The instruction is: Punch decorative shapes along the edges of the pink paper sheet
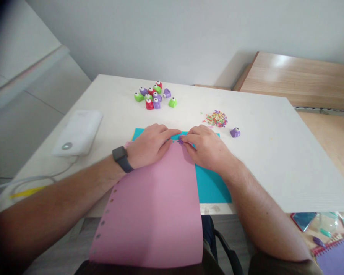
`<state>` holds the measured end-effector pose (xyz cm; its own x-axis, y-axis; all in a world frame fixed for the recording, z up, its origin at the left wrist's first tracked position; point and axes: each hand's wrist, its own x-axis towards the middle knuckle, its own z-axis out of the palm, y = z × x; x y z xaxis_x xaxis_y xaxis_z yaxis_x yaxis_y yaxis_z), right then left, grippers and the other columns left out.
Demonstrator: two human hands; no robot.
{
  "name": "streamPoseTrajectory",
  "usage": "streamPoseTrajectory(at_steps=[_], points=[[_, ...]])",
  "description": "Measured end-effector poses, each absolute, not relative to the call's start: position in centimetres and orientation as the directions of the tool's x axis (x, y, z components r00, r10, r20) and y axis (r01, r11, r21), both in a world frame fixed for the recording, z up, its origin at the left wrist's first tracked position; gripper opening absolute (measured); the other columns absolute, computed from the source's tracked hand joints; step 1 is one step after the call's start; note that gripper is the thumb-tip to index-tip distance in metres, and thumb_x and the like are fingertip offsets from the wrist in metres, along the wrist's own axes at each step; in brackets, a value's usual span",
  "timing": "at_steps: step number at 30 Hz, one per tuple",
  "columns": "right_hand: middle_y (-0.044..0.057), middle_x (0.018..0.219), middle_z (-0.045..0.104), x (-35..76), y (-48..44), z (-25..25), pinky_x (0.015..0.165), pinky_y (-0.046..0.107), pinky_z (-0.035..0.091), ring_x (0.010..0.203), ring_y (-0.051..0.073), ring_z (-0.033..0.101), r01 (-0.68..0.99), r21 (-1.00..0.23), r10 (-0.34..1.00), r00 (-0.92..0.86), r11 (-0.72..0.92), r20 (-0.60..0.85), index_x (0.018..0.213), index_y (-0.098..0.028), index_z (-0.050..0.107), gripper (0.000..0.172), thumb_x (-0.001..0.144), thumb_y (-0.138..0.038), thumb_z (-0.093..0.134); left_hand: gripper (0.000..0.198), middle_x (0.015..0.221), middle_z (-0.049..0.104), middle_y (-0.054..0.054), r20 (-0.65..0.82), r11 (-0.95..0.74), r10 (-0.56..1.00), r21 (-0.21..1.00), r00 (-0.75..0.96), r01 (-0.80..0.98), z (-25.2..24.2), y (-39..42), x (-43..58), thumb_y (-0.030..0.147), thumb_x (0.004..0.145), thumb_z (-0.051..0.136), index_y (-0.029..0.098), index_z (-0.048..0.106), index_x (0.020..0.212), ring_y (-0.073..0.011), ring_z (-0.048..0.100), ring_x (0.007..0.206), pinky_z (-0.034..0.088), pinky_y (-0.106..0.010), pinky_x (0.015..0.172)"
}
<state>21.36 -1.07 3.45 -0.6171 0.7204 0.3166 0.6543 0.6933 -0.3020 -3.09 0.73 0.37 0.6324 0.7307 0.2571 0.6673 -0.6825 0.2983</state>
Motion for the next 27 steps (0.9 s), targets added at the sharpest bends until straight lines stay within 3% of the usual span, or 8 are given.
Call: streamPoseTrajectory(at_steps=[11, 19, 27], points=[[0.012, 0.102, 0.076, 21.25, -1.24, 3.71, 0.092, 0.043, 0.056, 0.098, 0.028, 0.068, 0.671, -0.284, 0.728, -0.615, 0.685, 0.302, 0.105, -0.020, 0.080, 0.018, 0.098, -0.014, 0.064, 0.043, 0.115, 0.066, -0.012, 0.334, -0.747, 0.662, 0.368, 0.671, 0.554, 0.95, 0.52, -2.88, 0.017, 0.105, 0.046, 0.022, 0.064, 0.143, -0.0249, 0.059, 0.104, 0.049, -0.043, 0.098], [0.012, 0.101, 0.076, 21.31, -1.18, 3.64, 0.091, 0.042, 0.056, 0.096, 0.027, 0.069, 0.662, -0.270, 0.713, -0.623, 0.699, 0.320, 0.105, -0.018, 0.080, 0.018, 0.096, -0.012, 0.066, 0.048, 0.117, 0.066, -0.012, 0.268, -0.751, 0.653, 0.352, 0.708, 0.559, 0.72, 0.60, -3.02, 0.028, 0.101, 0.060, 0.019, 0.058, 0.149, -0.0277, 0.059, 0.109, 0.050, -0.045, 0.101], [0.014, 0.101, 0.076, 21.37, -1.20, 3.68, 0.090, 0.043, 0.057, 0.096, 0.028, 0.070, 0.641, -0.285, 0.700, -0.625, 0.713, 0.347, 0.106, -0.016, 0.080, 0.019, 0.095, -0.010, 0.066, 0.047, 0.118, 0.067, -0.013, 0.242, -0.738, 0.666, 0.349, 0.705, 0.577, 0.67, 0.59, -3.05, 0.029, 0.102, 0.061, 0.017, 0.058, 0.147, -0.0294, 0.060, 0.112, 0.050, -0.046, 0.104]])
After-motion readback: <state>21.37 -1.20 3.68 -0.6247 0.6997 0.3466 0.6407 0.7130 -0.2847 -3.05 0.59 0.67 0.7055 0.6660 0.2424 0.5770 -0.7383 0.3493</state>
